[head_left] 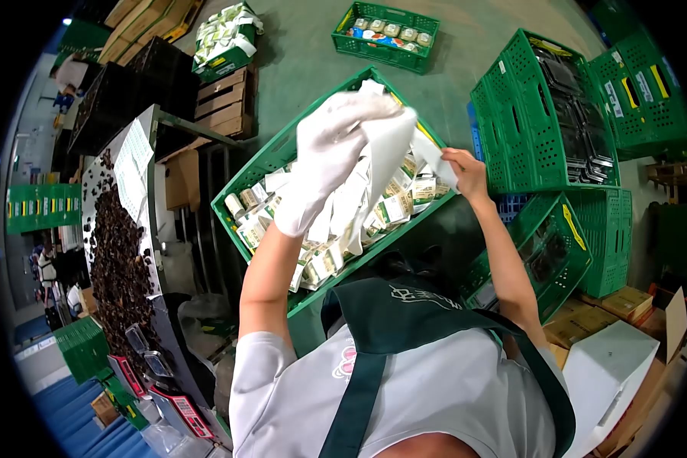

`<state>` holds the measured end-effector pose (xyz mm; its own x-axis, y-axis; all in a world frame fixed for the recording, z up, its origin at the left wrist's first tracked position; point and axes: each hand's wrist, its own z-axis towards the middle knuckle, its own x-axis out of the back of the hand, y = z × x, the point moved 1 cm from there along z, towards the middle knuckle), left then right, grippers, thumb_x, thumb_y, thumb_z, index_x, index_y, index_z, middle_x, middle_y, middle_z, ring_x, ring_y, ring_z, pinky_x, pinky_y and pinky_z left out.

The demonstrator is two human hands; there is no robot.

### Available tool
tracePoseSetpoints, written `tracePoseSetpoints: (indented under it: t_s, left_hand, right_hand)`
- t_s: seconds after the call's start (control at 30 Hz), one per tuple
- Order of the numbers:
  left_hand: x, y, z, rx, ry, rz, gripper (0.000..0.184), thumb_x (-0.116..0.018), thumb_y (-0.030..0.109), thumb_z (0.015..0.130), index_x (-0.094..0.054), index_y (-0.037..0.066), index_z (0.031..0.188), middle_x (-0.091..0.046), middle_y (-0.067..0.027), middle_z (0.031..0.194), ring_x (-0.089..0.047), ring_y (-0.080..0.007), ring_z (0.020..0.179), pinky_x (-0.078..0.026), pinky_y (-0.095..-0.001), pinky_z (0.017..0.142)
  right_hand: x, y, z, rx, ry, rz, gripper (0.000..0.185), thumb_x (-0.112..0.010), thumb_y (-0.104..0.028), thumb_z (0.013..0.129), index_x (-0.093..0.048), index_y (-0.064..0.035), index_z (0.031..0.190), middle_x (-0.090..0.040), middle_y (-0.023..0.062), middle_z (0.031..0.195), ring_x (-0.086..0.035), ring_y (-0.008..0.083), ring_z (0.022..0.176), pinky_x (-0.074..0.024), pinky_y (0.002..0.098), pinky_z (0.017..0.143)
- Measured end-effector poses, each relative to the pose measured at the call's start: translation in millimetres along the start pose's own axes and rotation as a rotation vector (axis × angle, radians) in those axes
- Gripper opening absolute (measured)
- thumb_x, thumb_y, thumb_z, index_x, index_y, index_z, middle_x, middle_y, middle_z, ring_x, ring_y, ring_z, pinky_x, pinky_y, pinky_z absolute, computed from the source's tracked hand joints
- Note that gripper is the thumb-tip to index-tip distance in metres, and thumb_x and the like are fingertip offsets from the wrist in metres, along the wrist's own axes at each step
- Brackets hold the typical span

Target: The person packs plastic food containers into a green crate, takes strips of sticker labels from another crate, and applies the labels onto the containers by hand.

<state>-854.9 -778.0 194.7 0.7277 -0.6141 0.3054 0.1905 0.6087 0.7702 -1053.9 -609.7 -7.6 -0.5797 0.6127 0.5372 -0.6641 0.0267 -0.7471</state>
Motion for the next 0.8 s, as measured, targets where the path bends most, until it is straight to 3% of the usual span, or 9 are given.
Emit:
tracePoseSetpoints:
  t_s: [0.23, 0.3, 0.37, 0.4, 0.5, 0.63, 0.7, 0.77, 0.8]
  left_hand:
    - [-42, 26, 68, 0.109, -0.069, -0.424, 0.017, -0.058, -0.002, 0.079, -0.066, 0.001, 0.094, -0.065, -0.0079, 0.094, -0.061, -0.0124, 0.084, -0.050, -0.0249, 0.076]
    - [-44, 40, 78, 0.226, -0.021, -0.515, 0.024, -0.054, -0.007, 0.076, -0.066, 0.000, 0.094, -0.066, -0.0051, 0.089, -0.061, -0.0098, 0.080, -0.049, -0.0229, 0.074]
    - [-43, 40, 90, 0.165, 0.018, -0.520, 0.021, -0.055, -0.003, 0.074, -0.068, 0.004, 0.089, -0.067, -0.0062, 0.080, -0.063, -0.0130, 0.073, -0.050, -0.0238, 0.067]
    - [-34, 43, 96, 0.200, -0.041, -0.449, 0.026, -0.063, 0.004, 0.078, -0.061, 0.000, 0.104, -0.064, -0.0059, 0.095, -0.060, -0.0128, 0.082, -0.047, -0.0249, 0.076]
    - [-24, 41, 101, 0.170, 0.000, -0.584, 0.028, -0.064, 0.002, 0.076, -0.060, -0.001, 0.103, -0.064, -0.0065, 0.094, -0.060, -0.0117, 0.082, -0.048, -0.0246, 0.075]
    - [2, 60, 111, 0.097, 0.137, -0.577, 0.030, -0.061, 0.001, 0.077, -0.057, -0.002, 0.107, -0.063, -0.0078, 0.098, -0.061, -0.0127, 0.083, -0.050, -0.0245, 0.073]
    - [12, 66, 115, 0.047, 0.138, -0.763, 0.032, -0.061, 0.001, 0.076, -0.057, -0.002, 0.108, -0.064, -0.0079, 0.098, -0.062, -0.0127, 0.083, -0.050, -0.0243, 0.073]
    - [14, 75, 117, 0.077, 0.167, -0.686, 0.031, -0.060, 0.002, 0.077, -0.057, -0.002, 0.108, -0.064, -0.0077, 0.097, -0.062, -0.0122, 0.082, -0.050, -0.0236, 0.072]
    - [13, 78, 119, 0.079, 0.163, -0.554, 0.030, -0.060, 0.002, 0.078, -0.058, -0.001, 0.107, -0.064, -0.0070, 0.096, -0.061, -0.0115, 0.081, -0.049, -0.0228, 0.071]
  right_hand:
    - [-14, 7, -11, -0.440, 0.078, 0.479, 0.017, -0.054, 0.009, 0.074, -0.062, -0.0011, 0.085, -0.064, 0.0050, 0.091, -0.060, 0.0116, 0.078, -0.0475, 0.0237, 0.071]
    - [-13, -19, -3, -0.695, 0.172, 1.025, 0.014, -0.056, 0.007, 0.075, -0.061, 0.0007, 0.086, -0.063, 0.0024, 0.086, -0.057, 0.0079, 0.076, -0.0455, 0.0207, 0.070]
    - [-22, -16, -6, -0.658, 0.166, 1.001, 0.012, -0.057, 0.004, 0.077, -0.060, 0.0024, 0.089, -0.064, 0.0035, 0.082, -0.058, 0.0088, 0.073, -0.0460, 0.0206, 0.069]
    - [-26, -3, -9, -0.557, 0.117, 0.775, 0.012, -0.057, 0.003, 0.078, -0.060, 0.0028, 0.089, -0.064, 0.0034, 0.080, -0.058, 0.0083, 0.073, -0.0461, 0.0205, 0.068]
    - [-29, 23, -20, -0.415, 0.043, 0.400, 0.014, -0.057, 0.003, 0.077, -0.062, -0.0006, 0.090, -0.065, 0.0078, 0.080, -0.060, 0.0114, 0.070, -0.0477, 0.0231, 0.065]
    - [-17, 29, -25, -0.366, -0.111, -0.017, 0.026, -0.057, 0.002, 0.072, -0.064, -0.0108, 0.093, -0.063, 0.0146, 0.087, -0.060, 0.0258, 0.067, -0.0490, 0.0317, 0.067]
    - [-9, 23, -21, 0.056, -0.052, -0.184, 0.028, -0.056, 0.001, 0.072, -0.062, -0.0105, 0.097, -0.063, 0.0142, 0.086, -0.059, 0.0277, 0.068, -0.0486, 0.0333, 0.065]
    - [-2, 14, -17, 0.050, -0.049, -0.211, 0.030, -0.055, 0.001, 0.073, -0.061, -0.0105, 0.100, -0.062, 0.0141, 0.089, -0.058, 0.0291, 0.070, -0.0482, 0.0340, 0.066]
    - [2, 8, -12, -0.153, -0.053, -0.130, 0.030, -0.056, 0.000, 0.073, -0.061, -0.0109, 0.101, -0.062, 0.0140, 0.092, -0.059, 0.0271, 0.071, -0.0480, 0.0328, 0.067]
